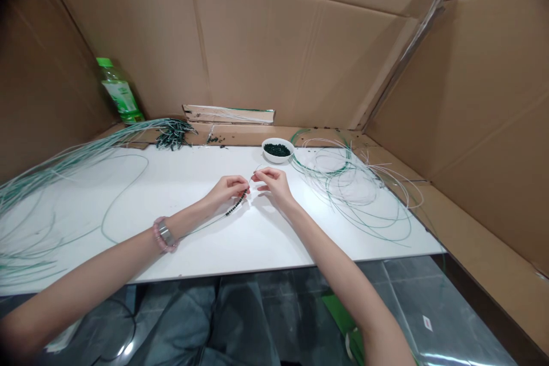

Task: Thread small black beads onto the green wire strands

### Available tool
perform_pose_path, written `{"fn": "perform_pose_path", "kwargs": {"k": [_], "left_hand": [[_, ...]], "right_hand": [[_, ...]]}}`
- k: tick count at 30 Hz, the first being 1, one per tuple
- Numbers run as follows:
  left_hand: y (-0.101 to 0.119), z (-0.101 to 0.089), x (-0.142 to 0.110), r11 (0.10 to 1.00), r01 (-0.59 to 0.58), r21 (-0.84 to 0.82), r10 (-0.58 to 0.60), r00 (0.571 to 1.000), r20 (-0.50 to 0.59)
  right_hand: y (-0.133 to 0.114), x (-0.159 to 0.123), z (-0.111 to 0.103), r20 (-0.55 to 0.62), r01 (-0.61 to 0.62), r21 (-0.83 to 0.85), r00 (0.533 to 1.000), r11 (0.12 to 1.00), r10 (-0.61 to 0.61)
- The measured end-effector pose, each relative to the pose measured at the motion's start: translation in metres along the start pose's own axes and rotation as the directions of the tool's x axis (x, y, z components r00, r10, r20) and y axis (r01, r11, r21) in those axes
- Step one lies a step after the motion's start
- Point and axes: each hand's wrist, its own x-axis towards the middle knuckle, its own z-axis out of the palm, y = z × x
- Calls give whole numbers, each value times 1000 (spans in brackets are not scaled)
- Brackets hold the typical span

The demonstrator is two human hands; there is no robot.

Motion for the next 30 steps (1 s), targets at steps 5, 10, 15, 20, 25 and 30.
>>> {"fn": "perform_pose_path", "kwargs": {"k": [5,10,15,20,25,30], "left_hand": [[-2,0,0,1000,1,-4,-1,1000,11],[-6,-2,3,1000,0,-5,0,1000,19],[-6,0,4,1000,13,-5,-13,998,58],[11,-14,-3,987,144,69,-158,948,277],[29,-57,-28,865,160,475,-353,868,350],[29,-77,-61,675,4,738,-160,977,141]], "right_hand": [[0,-1,2,-9,-8,6,1000,1000,8],[-1,-2,4,-35,12,12,999,1000,-11],[-1,-2,4,-40,11,12,999,1000,-10],[3,3,-3,-114,30,-28,993,999,-34],[11,7,-20,-152,7,-197,988,980,-38],[4,6,-34,-58,74,-508,991,858,-121]]}}
